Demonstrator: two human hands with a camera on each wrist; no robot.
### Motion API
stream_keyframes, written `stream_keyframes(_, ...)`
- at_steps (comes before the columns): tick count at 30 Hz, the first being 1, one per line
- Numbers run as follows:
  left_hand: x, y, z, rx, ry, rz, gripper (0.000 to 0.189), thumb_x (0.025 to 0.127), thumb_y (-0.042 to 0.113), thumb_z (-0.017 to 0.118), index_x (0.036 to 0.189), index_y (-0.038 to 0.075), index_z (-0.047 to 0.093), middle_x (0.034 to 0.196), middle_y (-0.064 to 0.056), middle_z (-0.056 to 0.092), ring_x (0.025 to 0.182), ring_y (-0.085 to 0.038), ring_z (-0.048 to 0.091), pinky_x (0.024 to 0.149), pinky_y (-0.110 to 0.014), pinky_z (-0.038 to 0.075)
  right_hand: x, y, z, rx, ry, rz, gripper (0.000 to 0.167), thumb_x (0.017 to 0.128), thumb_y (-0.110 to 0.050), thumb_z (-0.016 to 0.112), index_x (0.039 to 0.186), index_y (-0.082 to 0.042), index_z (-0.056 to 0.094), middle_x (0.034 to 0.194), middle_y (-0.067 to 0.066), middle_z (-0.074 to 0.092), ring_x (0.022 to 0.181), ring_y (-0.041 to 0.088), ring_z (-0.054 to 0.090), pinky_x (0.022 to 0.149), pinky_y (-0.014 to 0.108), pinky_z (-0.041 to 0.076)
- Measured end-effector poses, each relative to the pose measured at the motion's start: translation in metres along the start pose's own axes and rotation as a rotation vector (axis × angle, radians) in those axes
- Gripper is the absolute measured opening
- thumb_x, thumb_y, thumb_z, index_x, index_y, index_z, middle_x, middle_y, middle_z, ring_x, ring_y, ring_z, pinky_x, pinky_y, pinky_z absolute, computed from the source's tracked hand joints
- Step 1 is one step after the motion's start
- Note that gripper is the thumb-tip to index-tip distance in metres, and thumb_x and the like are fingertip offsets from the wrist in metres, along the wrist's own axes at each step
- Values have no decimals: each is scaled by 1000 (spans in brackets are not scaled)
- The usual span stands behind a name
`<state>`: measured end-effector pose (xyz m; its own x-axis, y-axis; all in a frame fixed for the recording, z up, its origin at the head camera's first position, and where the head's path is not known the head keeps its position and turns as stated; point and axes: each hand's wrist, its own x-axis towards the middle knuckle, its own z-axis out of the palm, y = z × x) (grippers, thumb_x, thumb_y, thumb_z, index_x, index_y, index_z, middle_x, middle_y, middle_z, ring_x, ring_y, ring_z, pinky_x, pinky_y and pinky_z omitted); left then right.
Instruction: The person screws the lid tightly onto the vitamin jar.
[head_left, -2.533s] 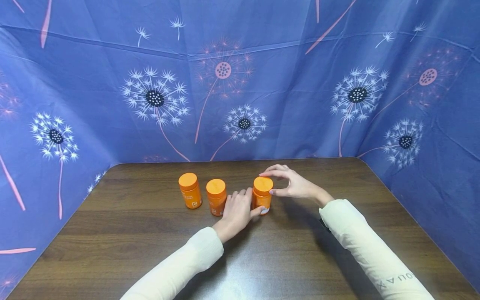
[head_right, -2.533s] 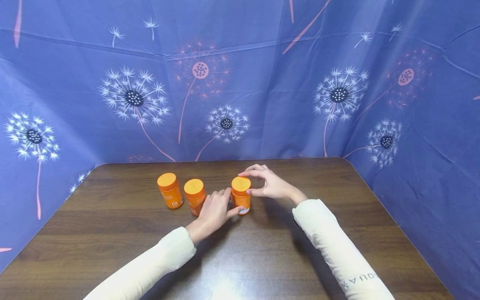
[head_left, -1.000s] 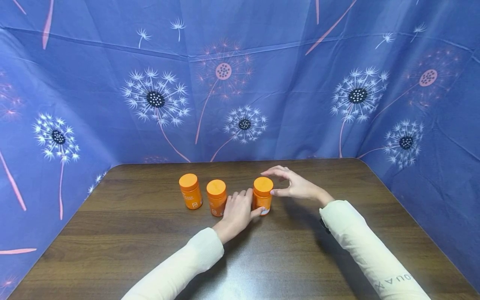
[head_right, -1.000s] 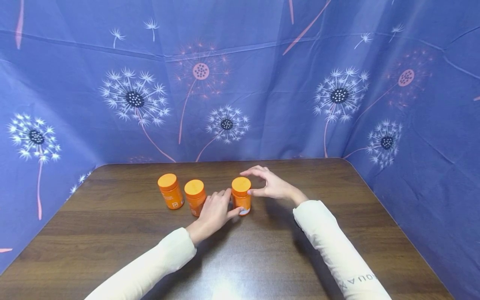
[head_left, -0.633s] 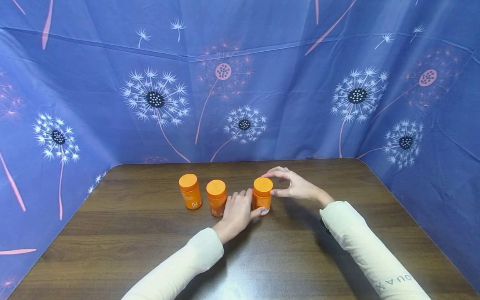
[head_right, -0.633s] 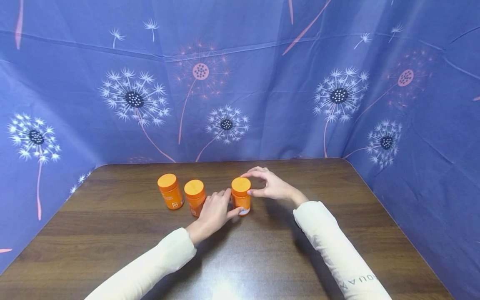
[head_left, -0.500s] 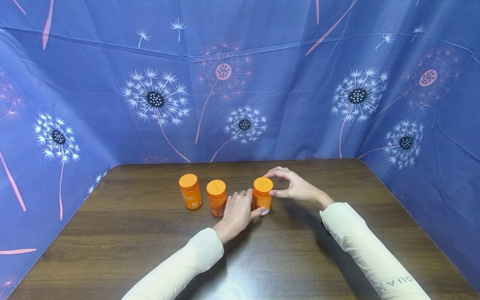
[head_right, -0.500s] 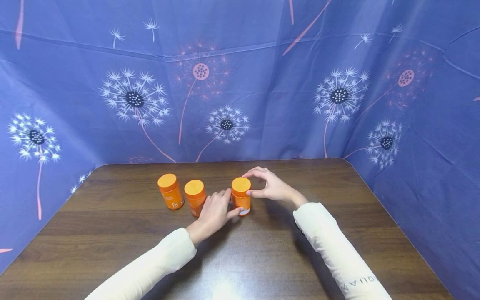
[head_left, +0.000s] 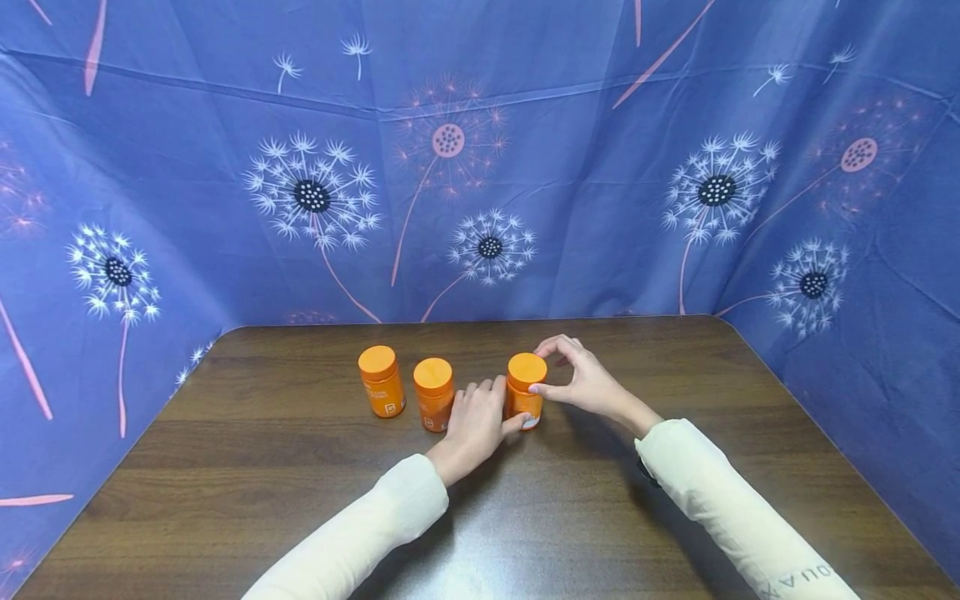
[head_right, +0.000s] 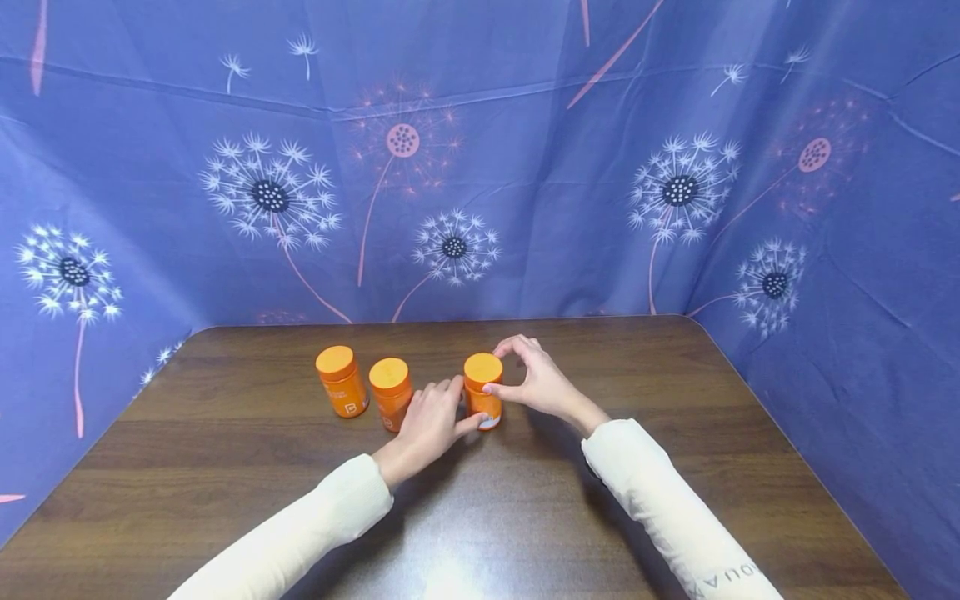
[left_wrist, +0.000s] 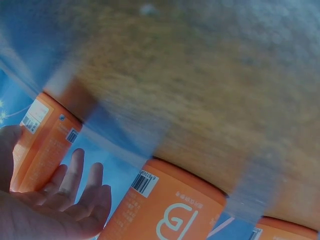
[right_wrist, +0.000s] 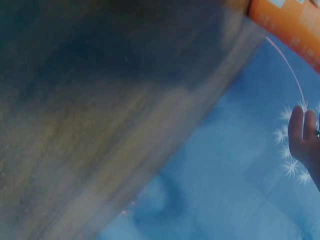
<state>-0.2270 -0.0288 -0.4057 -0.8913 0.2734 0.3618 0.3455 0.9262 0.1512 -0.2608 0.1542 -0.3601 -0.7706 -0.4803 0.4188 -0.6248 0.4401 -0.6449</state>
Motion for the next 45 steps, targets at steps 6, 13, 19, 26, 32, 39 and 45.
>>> stream_keyframes(6,0,0,0,0,-9,-3,52,75,56,64,101,11,55,80,-3,63,72,-22,57,65,-34,43,-3,-19,0,7,25,35,41,68,-7,78,97,2,51,107,16,58,96,25,45,82,47,40)
stream_keyframes(13,0,0,0,1,-3,-1,52,75,55,64,101,11,55,81,-3,63,72,-22,57,65,-34,43,-2,-20,-2,8,21,61,44,67,-10,80,99,2,52,106,15,58,96,23,44,82,31,37)
stream_keyframes(19,0,0,0,2,-1,1,52,75,55,64,102,11,56,82,-3,63,72,-22,57,66,-34,43,0,-16,-9,13,-81,37,53,70,-11,78,115,-1,52,116,14,53,102,22,43,85,28,35)
stream_keyframes(26,0,0,-1,1,-16,-3,53,76,56,63,104,11,55,85,-3,64,74,-23,57,67,-35,44,6,16,-14,43,-214,-32,57,79,-19,71,130,-14,46,133,5,46,119,21,41,97,54,31)
stream_keyframes(32,0,0,-1,-1,-11,2,51,77,55,63,103,12,55,83,-3,63,73,-22,57,66,-35,43,9,26,-17,24,-253,-79,54,82,-23,68,131,-15,48,134,-1,46,123,19,39,98,52,30)
stream_keyframes(39,1,-1,0,-4,-21,3,51,77,55,62,103,12,55,83,-3,63,73,-22,57,66,-35,43,11,24,-19,29,-268,-116,48,82,-19,67,128,-14,51,128,0,51,120,18,41,100,50,26)
stream_keyframes(45,1,-1,0,2,-21,3,51,77,55,62,102,12,55,83,-3,63,73,-22,57,66,-35,44,11,26,-17,41,-237,-103,46,81,-18,69,124,-12,54,124,2,54,118,20,43,99,49,26)
